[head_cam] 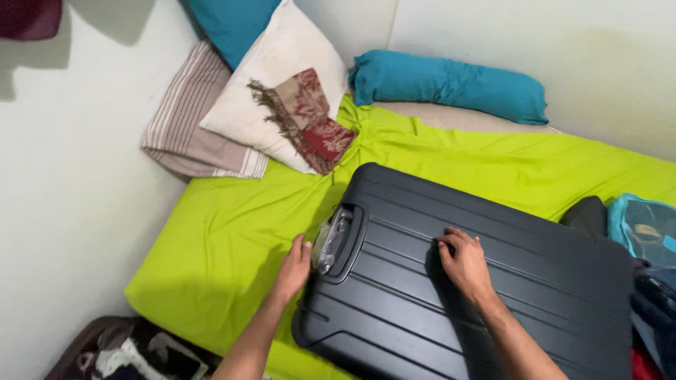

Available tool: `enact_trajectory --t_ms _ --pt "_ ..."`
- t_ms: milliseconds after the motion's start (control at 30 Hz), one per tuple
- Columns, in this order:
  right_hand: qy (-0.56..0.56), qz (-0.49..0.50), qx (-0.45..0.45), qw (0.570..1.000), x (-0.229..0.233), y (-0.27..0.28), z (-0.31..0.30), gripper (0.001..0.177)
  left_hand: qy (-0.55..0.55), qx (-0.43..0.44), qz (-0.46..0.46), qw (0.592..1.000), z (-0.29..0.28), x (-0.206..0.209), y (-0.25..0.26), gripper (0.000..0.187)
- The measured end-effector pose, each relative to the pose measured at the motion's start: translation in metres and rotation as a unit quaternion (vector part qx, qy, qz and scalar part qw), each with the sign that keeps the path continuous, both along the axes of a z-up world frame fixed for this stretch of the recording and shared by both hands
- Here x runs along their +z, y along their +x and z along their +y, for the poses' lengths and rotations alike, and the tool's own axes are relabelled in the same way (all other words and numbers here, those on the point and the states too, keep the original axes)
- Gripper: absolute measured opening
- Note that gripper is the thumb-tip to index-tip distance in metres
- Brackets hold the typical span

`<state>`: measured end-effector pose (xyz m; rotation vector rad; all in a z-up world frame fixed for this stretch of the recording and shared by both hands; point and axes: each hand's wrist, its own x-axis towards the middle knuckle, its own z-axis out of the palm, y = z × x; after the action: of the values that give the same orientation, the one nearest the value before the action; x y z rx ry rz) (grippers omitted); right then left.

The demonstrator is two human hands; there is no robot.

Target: The person opens a black suitcase on a bed, pulls back the internal mesh divider, and places folded clothes into the compartment.

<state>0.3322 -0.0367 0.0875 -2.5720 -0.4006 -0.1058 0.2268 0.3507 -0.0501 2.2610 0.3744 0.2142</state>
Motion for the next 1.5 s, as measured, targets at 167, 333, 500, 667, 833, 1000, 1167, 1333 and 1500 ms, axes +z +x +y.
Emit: enact_trajectory --t_ms 167,333,500,667,833,1000,1167,1333,1500 --pt "-0.005 0.012 -0.003 1.000 -0.005 -0.024 0.006 0.025 -0.195 0.027 0.244 0.950 0.030 -0.048 -0.041 0.043" --pt "-0.006 -0.014 0.007 1.000 -0.017 -0.037 0.000 0.026 -0.440 0.035 0.371 0.817 0.014 -0.048 -0.077 0.036" --pt "-0.005 -0.011 0.013 1.000 -0.017 -0.051 -0.003 0.026 -0.445 0.022 0.258 0.857 0.013 -0.090 -0.094 0.033" --pt "-0.001 -0.004 0.016 1.000 -0.017 -0.058 -0.010 0.026 -0.429 0.028 0.180 0.885 0.009 -0.108 -0.101 0.027" --pt "-0.009 0.004 0.019 1.000 -0.025 -0.064 -0.020 0.028 -0.267 0.043 0.205 0.941 0.008 -0.104 -0.102 0.020" --pt "-0.006 0.011 0.020 1.000 -0.022 -0.066 -0.026 0.028 -0.325 0.074 0.309 0.891 0.015 -0.099 -0.101 0.021" --pt "-0.003 0.025 0.004 1.000 -0.009 -0.068 -0.019 0.025 -0.482 0.093 0.391 0.778 0.031 -0.101 -0.102 0.031" --pt "-0.002 0.018 -0.008 1.000 -0.003 -0.055 -0.015 0.024 -0.589 0.066 0.457 0.663 0.047 -0.101 -0.073 0.036" --pt "0.018 0.016 -0.032 0.999 0.001 -0.034 -0.011 0.024 -0.531 0.071 0.501 0.679 0.057 -0.099 -0.042 0.036"
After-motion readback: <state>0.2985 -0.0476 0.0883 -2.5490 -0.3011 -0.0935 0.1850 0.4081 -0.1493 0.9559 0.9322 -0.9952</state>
